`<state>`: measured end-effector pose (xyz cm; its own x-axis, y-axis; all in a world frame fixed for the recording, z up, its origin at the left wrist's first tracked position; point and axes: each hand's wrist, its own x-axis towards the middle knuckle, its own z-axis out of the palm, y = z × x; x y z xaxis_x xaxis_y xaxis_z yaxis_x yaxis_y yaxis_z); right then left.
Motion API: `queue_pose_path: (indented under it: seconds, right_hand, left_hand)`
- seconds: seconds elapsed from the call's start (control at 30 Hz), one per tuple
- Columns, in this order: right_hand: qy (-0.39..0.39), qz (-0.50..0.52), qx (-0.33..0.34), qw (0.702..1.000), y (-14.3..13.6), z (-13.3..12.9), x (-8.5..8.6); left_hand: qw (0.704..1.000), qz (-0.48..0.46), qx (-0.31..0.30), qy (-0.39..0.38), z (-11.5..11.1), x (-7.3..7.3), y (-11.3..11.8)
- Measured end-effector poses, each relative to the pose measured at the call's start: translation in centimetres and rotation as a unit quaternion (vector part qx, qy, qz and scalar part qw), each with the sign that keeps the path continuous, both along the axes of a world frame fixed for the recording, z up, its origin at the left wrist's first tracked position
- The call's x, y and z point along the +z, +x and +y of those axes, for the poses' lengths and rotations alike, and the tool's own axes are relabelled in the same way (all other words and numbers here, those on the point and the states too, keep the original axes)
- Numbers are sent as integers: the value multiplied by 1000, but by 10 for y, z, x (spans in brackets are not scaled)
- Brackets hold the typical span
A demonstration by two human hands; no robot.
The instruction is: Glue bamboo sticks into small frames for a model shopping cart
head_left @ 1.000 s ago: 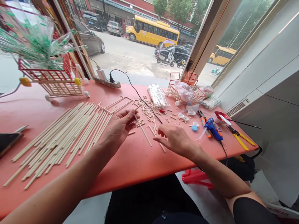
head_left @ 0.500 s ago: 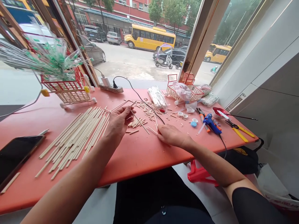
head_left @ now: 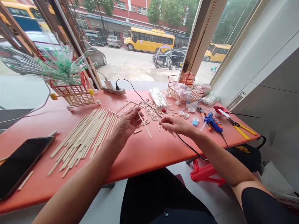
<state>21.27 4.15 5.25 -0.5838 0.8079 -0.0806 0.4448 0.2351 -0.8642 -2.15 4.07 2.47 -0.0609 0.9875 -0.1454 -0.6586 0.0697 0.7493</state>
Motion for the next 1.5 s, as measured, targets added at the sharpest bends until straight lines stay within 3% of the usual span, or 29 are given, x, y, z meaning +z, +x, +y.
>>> queue_pose_path:
  seconds: [0.17, 0.27, 0.47, 0.57, 0.67, 1.0, 1.23, 1.37, 1.5]
  right_hand:
    - [-103, 44, 51, 992, -10, 10, -14]
    - [-114, 36, 67, 991, -12, 11, -22]
    - [-134, 62, 69, 987, -15, 6, -30]
    - [-145, 49, 81, 985, -17, 2, -34]
    - [-140, 41, 87, 985, -17, -2, -37]
    - [-118, 24, 104, 987, -17, -3, -32]
    - [-139, 54, 39, 988, -15, 1, -20]
    - [-83, 103, -5, 991, -7, 3, -4]
    - [56, 111, -49, 991, -6, 3, -5]
  left_hand:
    - [999, 13, -35, -26, -11, -17, 13]
    - [1000, 8, -11, -23, -15, -23, 14]
    - [995, -61, 6, -80, -18, -16, 16]
    - [994, -76, 33, -76, -18, -11, 19]
    - [993, -85, 20, -77, -17, -8, 21]
    - [993, -113, 29, -30, -18, -6, 22]
    - [997, -69, 31, -25, -17, -7, 22]
    - [999, -12, 37, -38, -17, -12, 21]
    - [998, 25, 40, -37, -20, -17, 23]
